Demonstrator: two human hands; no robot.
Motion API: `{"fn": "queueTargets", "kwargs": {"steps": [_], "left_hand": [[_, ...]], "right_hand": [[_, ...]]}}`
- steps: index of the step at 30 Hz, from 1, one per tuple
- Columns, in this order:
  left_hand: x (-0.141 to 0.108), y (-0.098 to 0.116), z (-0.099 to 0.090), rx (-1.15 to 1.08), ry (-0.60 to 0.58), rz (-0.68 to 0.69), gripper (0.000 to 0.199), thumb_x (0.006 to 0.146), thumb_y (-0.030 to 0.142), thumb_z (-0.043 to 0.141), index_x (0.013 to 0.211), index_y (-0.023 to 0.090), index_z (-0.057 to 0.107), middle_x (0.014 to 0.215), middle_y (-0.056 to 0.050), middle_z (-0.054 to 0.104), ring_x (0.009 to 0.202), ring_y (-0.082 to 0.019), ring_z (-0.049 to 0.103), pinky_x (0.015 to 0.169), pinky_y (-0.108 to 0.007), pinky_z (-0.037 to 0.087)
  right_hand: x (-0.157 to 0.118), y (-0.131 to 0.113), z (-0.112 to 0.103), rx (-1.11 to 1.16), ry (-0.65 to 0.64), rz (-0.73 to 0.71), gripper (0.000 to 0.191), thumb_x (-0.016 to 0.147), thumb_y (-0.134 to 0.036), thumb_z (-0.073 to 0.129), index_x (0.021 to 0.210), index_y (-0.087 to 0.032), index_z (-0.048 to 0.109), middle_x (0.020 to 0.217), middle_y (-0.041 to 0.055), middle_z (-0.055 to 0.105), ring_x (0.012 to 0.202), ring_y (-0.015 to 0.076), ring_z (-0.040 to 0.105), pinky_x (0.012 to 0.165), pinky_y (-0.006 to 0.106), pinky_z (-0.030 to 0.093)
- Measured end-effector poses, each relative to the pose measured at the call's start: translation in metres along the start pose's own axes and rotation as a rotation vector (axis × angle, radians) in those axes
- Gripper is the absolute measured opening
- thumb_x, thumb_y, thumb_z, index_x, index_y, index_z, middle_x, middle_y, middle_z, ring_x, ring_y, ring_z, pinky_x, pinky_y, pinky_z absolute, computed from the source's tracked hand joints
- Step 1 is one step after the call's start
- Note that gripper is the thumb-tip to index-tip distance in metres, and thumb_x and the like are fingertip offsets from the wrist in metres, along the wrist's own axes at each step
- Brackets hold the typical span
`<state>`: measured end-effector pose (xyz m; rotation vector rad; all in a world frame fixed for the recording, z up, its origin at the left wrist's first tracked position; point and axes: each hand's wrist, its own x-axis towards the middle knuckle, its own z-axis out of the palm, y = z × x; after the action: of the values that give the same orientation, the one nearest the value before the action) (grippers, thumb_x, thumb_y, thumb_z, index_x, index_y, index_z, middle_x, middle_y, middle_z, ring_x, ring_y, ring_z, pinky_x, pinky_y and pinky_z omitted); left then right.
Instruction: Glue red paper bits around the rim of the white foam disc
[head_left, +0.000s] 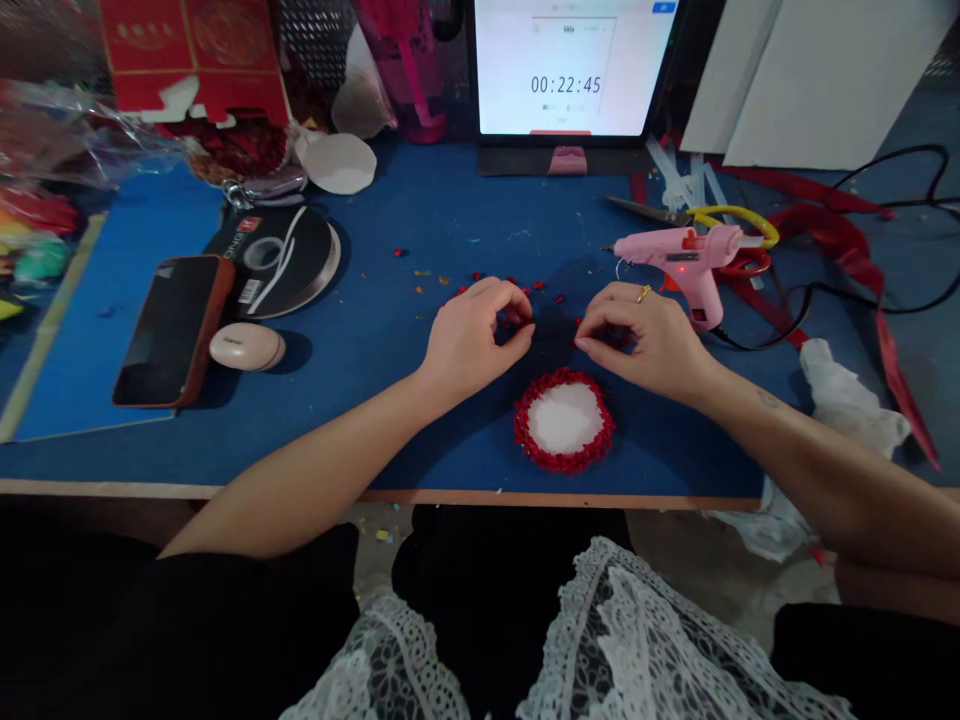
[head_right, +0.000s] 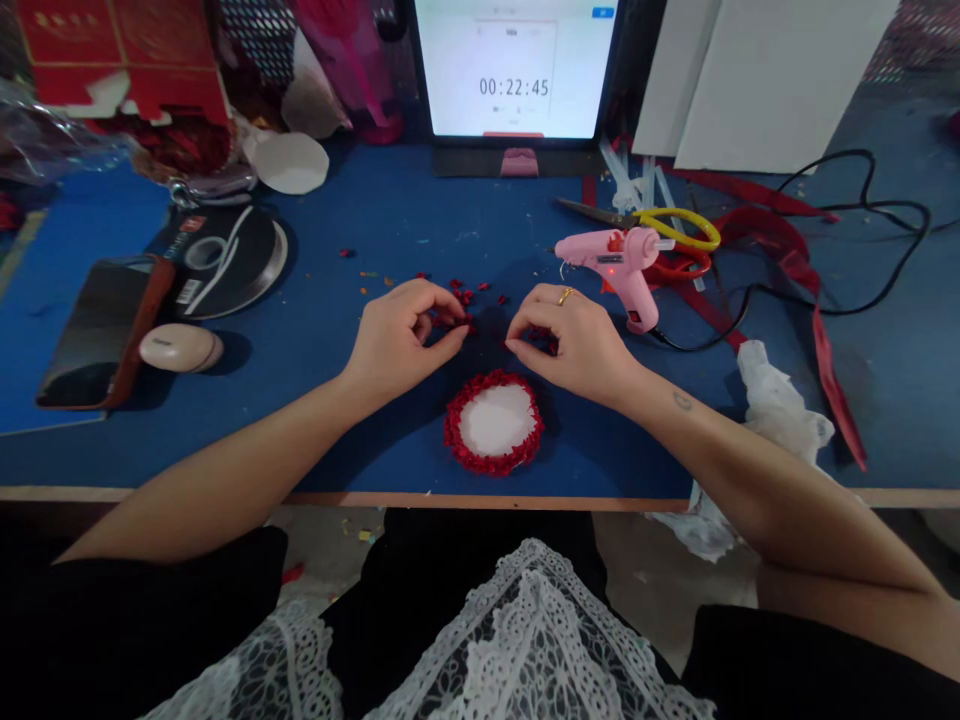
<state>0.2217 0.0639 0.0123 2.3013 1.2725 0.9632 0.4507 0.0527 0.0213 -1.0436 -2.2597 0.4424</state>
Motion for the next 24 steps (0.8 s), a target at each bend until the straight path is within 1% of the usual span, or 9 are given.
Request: {"fn": "queueTargets", "kwargs": {"steps": [1,3,5,8,11,13,15,18,24], "left_hand": [[0.0,0.001,0.0,-0.001,0.032,0.018,0.006,0.077,0.015,0.068,0.079,0.015,0.063,0.078,0.001,0.064,0.06,-0.008,0.051,0.059,-0.022,0.041],[0.0,0.002,-0.001,-0.005,0.088,0.059,0.011,0.077,0.014,0.068,0.071,0.015,0.06,0.073,0.002,0.062,0.056,-0.007,0.047,0.058,-0.021,0.041],[-0.001,0.003,-0.001,-0.017,0.115,0.109,0.006,0.079,0.011,0.066,0.083,0.016,0.065,0.077,0.003,0.064,0.051,-0.005,0.043,0.057,-0.021,0.043],[-0.004,0.006,-0.002,-0.006,0.158,0.245,0.029,0.083,0.01,0.062,0.112,0.016,0.066,0.096,-0.001,0.069,0.052,-0.004,0.046,0.06,-0.02,0.048],[-0.009,0.011,-0.003,0.047,0.217,0.426,0.022,0.088,0.013,0.061,0.109,0.018,0.067,0.1,-0.003,0.071,0.071,-0.007,0.063,0.069,-0.02,0.053],[-0.011,0.014,-0.003,0.068,0.231,0.503,0.015,0.091,0.017,0.062,0.104,0.021,0.067,0.094,-0.001,0.071,0.081,-0.01,0.067,0.072,-0.019,0.054],[-0.013,0.016,-0.001,0.059,0.22,0.532,0.013,0.092,0.021,0.063,0.104,0.022,0.067,0.092,0.0,0.072,0.083,-0.01,0.069,0.073,-0.019,0.055],[-0.013,0.016,0.001,0.035,0.182,0.542,0.01,0.093,0.025,0.062,0.1,0.02,0.067,0.09,-0.001,0.072,0.08,-0.009,0.069,0.07,-0.018,0.055],[-0.014,0.016,0.001,0.121,0.18,0.618,0.01,0.095,0.023,0.059,0.092,0.019,0.068,0.083,0.001,0.073,0.072,-0.008,0.068,0.066,-0.018,0.052]], "right_hand": [[0.0,-0.001,-0.002,0.098,-0.004,0.068,0.008,0.084,-0.023,0.064,0.078,-0.018,0.066,0.081,0.0039,0.063,0.067,0.0137,0.054,0.062,0.03,0.042],[0.0,-0.004,-0.006,0.293,-0.019,0.218,0.012,0.084,-0.029,0.065,0.077,-0.019,0.065,0.076,0.002,0.061,0.062,0.0118,0.049,0.055,0.028,0.037],[0.0,-0.008,-0.009,0.475,-0.025,0.353,0.016,0.083,-0.033,0.066,0.076,-0.019,0.064,0.071,0.0001,0.057,0.06,0.0107,0.046,0.054,0.027,0.034],[0.001,-0.014,-0.012,0.691,-0.039,0.52,0.017,0.079,-0.034,0.068,0.073,-0.019,0.062,0.067,-0.0017,0.054,0.056,0.0084,0.041,0.049,0.025,0.028],[0.002,-0.021,-0.014,0.798,-0.126,0.625,0.021,0.077,-0.036,0.07,0.071,-0.018,0.06,0.065,-0.0023,0.054,0.052,0.0071,0.036,0.045,0.023,0.022],[0.003,-0.024,-0.013,0.811,-0.183,0.613,0.022,0.076,-0.036,0.071,0.07,-0.018,0.059,0.062,-0.0032,0.052,0.052,0.0069,0.036,0.046,0.023,0.023],[0.002,-0.027,-0.011,0.795,-0.211,0.562,0.022,0.076,-0.036,0.072,0.071,-0.018,0.06,0.062,-0.0034,0.052,0.055,0.0076,0.04,0.049,0.023,0.029],[0.0,-0.027,-0.009,0.729,-0.237,0.504,0.022,0.077,-0.037,0.071,0.073,-0.018,0.061,0.064,-0.0029,0.054,0.058,0.0092,0.045,0.054,0.024,0.034],[-0.004,-0.023,-0.008,0.617,-0.253,0.463,0.02,0.078,-0.036,0.07,0.075,-0.018,0.061,0.064,-0.0033,0.056,0.056,0.009,0.045,0.052,0.023,0.034]]}}
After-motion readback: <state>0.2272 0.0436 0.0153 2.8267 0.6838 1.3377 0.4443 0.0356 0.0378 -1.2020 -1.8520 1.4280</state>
